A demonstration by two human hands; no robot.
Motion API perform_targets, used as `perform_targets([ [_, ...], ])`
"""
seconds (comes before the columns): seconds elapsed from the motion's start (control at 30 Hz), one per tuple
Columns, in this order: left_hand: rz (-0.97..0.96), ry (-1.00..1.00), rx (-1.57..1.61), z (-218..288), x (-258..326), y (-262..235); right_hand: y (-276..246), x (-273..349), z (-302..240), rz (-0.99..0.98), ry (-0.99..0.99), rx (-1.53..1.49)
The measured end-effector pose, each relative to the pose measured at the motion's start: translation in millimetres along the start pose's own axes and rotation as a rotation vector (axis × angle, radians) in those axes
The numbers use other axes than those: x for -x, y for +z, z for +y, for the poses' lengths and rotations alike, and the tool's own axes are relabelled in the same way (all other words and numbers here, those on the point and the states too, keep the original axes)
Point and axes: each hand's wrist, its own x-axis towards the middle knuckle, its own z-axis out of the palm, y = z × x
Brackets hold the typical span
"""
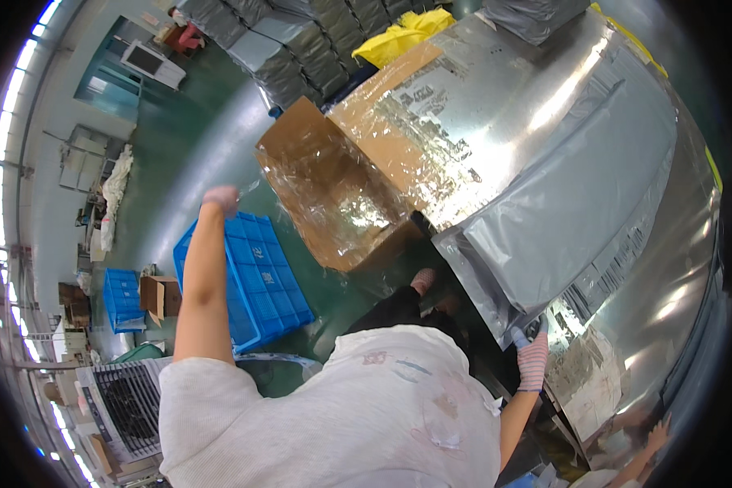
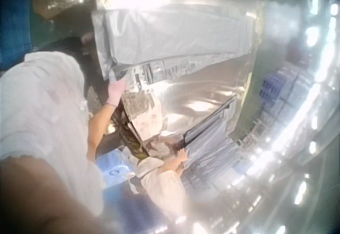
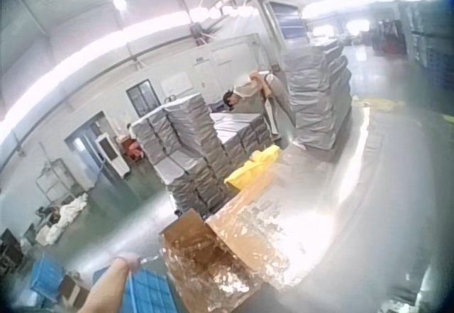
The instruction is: The person places packs of tissues into grey plastic shipping bags by hand on a metal table, smoothing the bags and stacking the finished packages.
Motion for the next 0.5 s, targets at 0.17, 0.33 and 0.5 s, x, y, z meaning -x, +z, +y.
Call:
perform_targets([
  [0.17, -0.102, -0.421, 1.141, -36.5, 50.2, 38.0, 6.3, 0.1, 1.8, 0.039, 0.103, -0.049],
  [0.33, 0.533, 0.163, 1.919, -36.9, 109.5, -54.0, 15.6, -18.2, 60.7, 0.054, 0.094, 0.016],
  [0.5, 0.953, 0.239, 1.597, -18.4, 172.8, -161.4, 10.5, -10.2, 40.8, -0.058, 0.214, -0.069],
])
